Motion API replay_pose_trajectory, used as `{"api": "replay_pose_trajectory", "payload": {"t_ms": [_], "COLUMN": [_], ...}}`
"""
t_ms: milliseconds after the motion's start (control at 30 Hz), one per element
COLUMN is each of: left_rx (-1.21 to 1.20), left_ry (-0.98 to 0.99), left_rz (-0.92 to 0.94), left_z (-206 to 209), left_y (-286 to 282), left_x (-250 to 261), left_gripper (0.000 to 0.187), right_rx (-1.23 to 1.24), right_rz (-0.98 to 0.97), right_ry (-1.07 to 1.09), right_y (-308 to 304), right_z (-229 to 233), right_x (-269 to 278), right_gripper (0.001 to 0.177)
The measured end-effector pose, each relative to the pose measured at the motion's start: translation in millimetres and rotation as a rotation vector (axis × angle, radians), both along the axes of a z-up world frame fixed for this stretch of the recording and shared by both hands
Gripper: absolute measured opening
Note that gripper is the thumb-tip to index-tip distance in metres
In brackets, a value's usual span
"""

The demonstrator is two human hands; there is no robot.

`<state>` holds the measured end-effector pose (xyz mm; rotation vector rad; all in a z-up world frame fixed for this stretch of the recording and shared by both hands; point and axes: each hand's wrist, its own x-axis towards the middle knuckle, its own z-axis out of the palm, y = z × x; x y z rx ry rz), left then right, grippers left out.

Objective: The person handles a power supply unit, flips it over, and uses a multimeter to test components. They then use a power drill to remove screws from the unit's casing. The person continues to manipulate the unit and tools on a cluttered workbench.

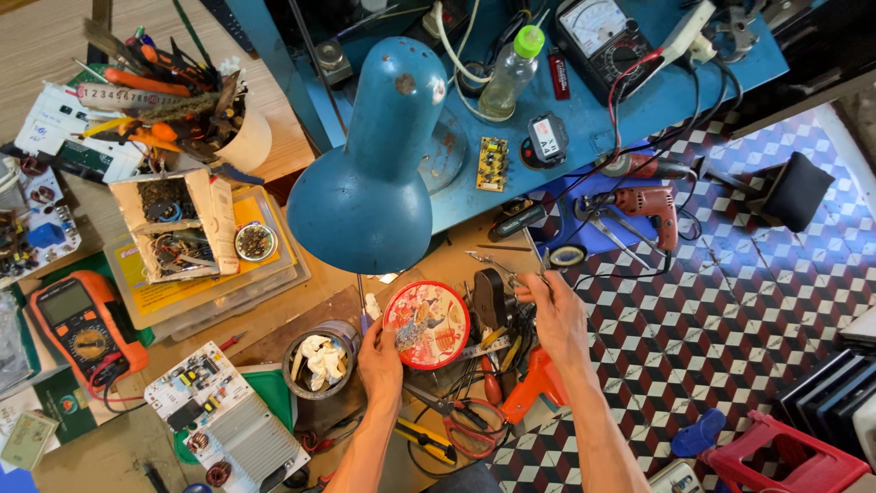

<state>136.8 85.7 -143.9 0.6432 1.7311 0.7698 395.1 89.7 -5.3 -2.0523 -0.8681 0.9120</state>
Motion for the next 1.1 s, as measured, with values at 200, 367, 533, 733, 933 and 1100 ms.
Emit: {"api": "replay_pose_trajectory", "payload": {"t_ms": [200,367,533,733,933,1100], "left_rx": [0.028,0.159,-0.002,-0.085,0.074,0.126], "left_ry": [0.072,0.251,-0.853,-0.888,-0.840,-0.743], "left_rz": [-0.046,-0.262,-0.143,-0.135,-0.013,-0.086], "left_z": [-8.8,67.3,160.9,204.2,149.7,144.0], "left_y": [1.6,-9.7,-10.5,-18.6,-40.9,-35.5], "left_x": [7.8,13.1,45.7,4.7,-20.6,-3.4], "left_gripper": [0.043,0.056,0.064,0.047,0.030,0.030], "right_rx": [0.132,0.388,0.404,0.617,0.545,0.118], "right_rz": [-0.322,-0.268,0.132,0.771,0.857,0.103], "right_ry": [0.176,0.059,-0.442,-0.494,-0.181,0.105], "right_y": [-58.3,-80.0,-100.0,-109.4,-128.9,-100.7], "right_z": [65.4,98.6,91.6,72.2,93.2,136.0], "right_x": [-9.8,-18.1,-40.2,-90.9,-118.1,-104.7], "right_gripper": [0.037,0.026,0.013,0.026,0.049,0.050]}}
